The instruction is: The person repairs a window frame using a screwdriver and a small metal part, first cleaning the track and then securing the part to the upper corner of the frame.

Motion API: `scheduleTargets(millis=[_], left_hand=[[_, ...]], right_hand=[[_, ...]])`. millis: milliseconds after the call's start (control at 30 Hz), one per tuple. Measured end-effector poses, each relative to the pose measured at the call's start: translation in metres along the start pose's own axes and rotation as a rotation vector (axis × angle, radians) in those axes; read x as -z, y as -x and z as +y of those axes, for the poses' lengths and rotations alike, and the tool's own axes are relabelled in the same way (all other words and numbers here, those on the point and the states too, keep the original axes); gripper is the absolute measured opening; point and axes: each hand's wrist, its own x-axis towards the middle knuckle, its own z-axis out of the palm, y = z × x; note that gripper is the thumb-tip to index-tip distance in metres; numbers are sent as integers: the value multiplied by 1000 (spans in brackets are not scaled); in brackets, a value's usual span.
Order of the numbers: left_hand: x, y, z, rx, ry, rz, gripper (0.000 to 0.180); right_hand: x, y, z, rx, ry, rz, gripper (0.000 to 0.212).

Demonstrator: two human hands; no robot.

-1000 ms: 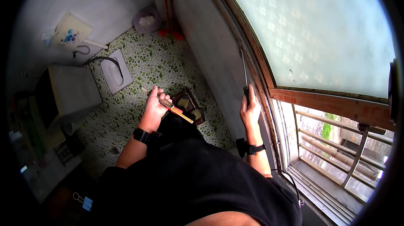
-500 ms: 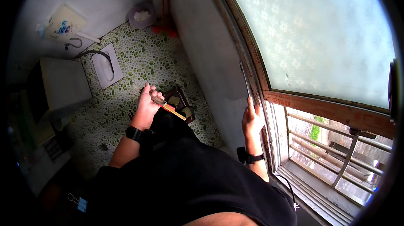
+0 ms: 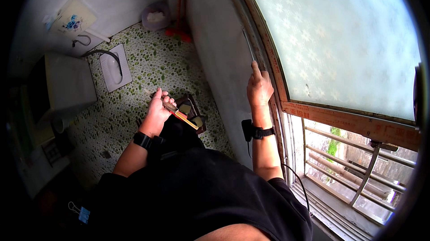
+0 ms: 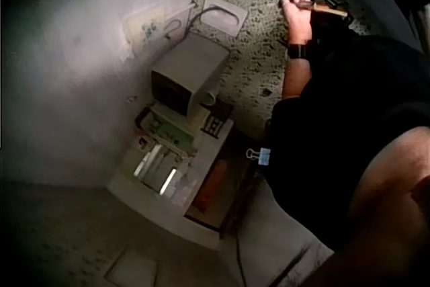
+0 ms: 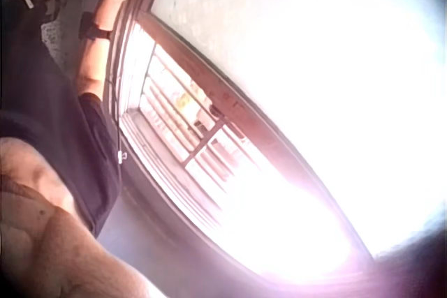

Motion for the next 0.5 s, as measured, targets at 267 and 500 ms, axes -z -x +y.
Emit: scheduleTargets(millis=[267, 500], left_hand=[[9, -7, 3, -25, 29, 22, 31], [6, -13, -2, 11, -17, 47, 34]], right_hand=[[48, 91, 35, -134, -238, -71, 48], [40, 91, 41, -187, -396, -88, 49]])
